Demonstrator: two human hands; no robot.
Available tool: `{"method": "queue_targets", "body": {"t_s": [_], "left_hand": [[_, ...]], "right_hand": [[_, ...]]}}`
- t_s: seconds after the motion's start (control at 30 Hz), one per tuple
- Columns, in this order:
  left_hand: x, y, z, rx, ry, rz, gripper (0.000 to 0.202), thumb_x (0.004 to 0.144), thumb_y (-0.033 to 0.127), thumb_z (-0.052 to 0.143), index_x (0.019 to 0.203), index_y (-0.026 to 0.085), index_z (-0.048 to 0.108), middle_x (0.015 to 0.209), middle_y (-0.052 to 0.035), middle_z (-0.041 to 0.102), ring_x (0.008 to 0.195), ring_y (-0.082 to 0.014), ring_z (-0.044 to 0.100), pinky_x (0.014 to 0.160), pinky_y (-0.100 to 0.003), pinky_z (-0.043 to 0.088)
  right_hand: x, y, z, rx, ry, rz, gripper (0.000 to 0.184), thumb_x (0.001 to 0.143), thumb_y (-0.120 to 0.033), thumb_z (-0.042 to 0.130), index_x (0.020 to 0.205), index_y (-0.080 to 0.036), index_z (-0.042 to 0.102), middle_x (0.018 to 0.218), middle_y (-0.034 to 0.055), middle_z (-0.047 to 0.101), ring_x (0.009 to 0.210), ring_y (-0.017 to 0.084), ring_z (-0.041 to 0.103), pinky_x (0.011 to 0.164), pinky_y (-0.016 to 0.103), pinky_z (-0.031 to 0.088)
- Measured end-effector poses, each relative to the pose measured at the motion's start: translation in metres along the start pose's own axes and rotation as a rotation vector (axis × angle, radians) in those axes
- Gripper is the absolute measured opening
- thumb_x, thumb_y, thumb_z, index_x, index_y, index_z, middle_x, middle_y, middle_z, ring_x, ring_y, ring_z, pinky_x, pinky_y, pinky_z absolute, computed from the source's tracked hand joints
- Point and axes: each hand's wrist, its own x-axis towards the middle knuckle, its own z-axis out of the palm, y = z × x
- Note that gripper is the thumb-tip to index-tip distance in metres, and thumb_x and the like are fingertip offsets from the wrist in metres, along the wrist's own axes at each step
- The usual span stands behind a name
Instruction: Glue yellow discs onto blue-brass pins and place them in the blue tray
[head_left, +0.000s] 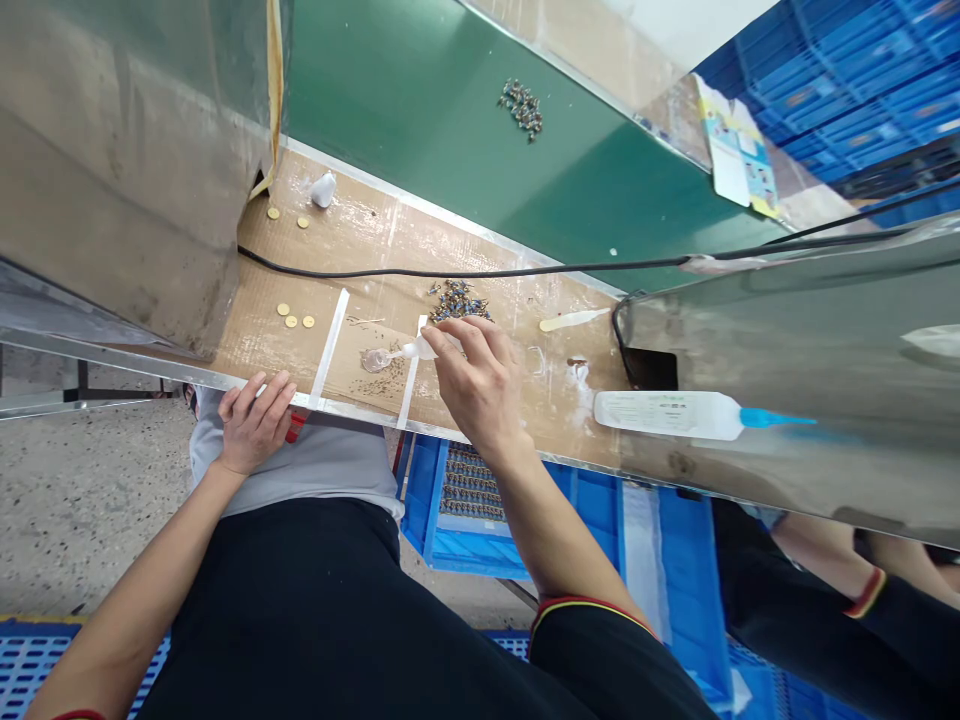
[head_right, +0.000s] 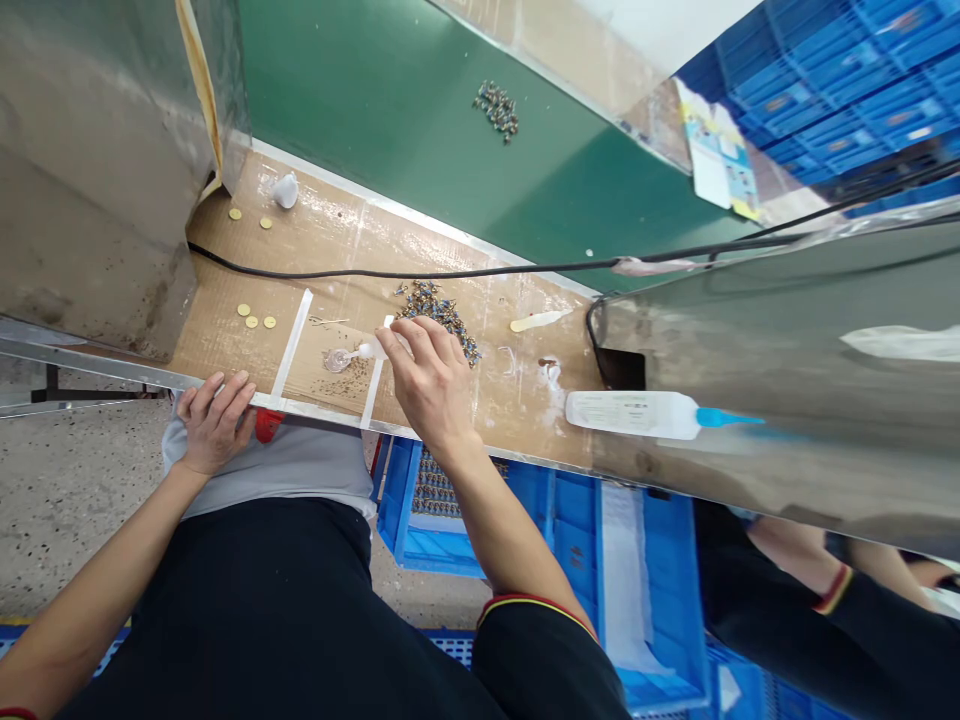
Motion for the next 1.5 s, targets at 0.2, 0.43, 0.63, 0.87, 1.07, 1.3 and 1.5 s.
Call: {"method": "queue_targets", "body": {"t_s": [0.2,0.43,0.63,0.87,1.07,1.3,1.5], "left_hand": [[-0.001,0.0,0.001,-0.022,-0.009,-0.013,0.068,0.108,0.026,0.078,0.173,0.039,0.062,0.157,-0.0069,0.082,0.15,-0.0327,0.076,0.145,-0.052,0.024],[0.02,0.019,-0.029,-0.094,-0.065,-0.044,0.079,0.106,0.031,0.086,0.179,0.034,0.055,0.165,-0.0101,0.077,0.163,-0.035,0.066,0.146,-0.054,0.029],[0.046,0.058,-0.079,-0.388,-0.048,-0.17,0.083,0.106,0.031,0.089,0.179,0.033,0.051,0.153,-0.0134,0.08,0.144,-0.0355,0.078,0.127,-0.055,0.063],[0.038,0.058,-0.095,-0.378,0.138,-0.282,0.054,0.111,0.038,0.084,0.162,0.031,0.067,0.132,-0.0112,0.083,0.117,-0.0305,0.085,0.098,-0.045,0.075],[0.042,0.054,-0.09,-0.446,-0.001,-0.237,0.071,0.109,0.03,0.088,0.173,0.031,0.058,0.147,-0.0128,0.082,0.136,-0.0335,0.082,0.117,-0.05,0.07],[0.024,0.043,-0.058,-0.295,-0.116,-0.162,0.078,0.109,0.035,0.088,0.178,0.027,0.053,0.171,-0.0163,0.07,0.167,-0.0435,0.059,0.136,-0.063,0.051],[0.016,0.032,-0.052,-0.25,-0.144,-0.11,0.078,0.109,0.03,0.087,0.179,0.031,0.053,0.172,-0.0128,0.071,0.164,-0.0419,0.062,0.135,-0.062,0.05]], "right_hand": [[0.002,-0.002,0.001,0.045,0.034,0.015,0.055,0.109,-0.003,0.056,0.152,-0.031,0.077,0.142,0.0118,0.084,0.139,0.033,0.072,0.119,0.055,0.063],[-0.009,-0.046,-0.005,0.492,0.154,0.271,0.033,0.106,-0.026,0.082,0.139,-0.029,0.08,0.133,0.0117,0.077,0.124,0.03,0.078,0.102,0.048,0.069],[-0.024,-0.149,0.005,1.073,0.014,0.418,0.035,0.102,-0.031,0.091,0.134,-0.034,0.079,0.129,0.006,0.081,0.117,0.025,0.08,0.102,0.043,0.068],[-0.008,-0.216,0.026,1.272,-0.02,0.4,0.037,0.097,-0.045,0.098,0.129,-0.033,0.083,0.127,0.0045,0.085,0.117,0.026,0.08,0.106,0.044,0.067],[-0.01,-0.177,0.016,1.068,0.06,0.351,0.036,0.102,-0.036,0.094,0.136,-0.034,0.081,0.128,0.0053,0.084,0.117,0.024,0.081,0.099,0.04,0.068],[-0.014,-0.06,0.009,0.345,0.17,0.29,0.03,0.11,-0.03,0.077,0.14,-0.029,0.08,0.133,0.0134,0.08,0.126,0.032,0.079,0.109,0.053,0.067],[-0.012,-0.022,0.018,0.052,0.116,0.177,0.043,0.109,-0.013,0.063,0.146,-0.029,0.079,0.136,0.015,0.079,0.129,0.032,0.077,0.114,0.056,0.066]]}}
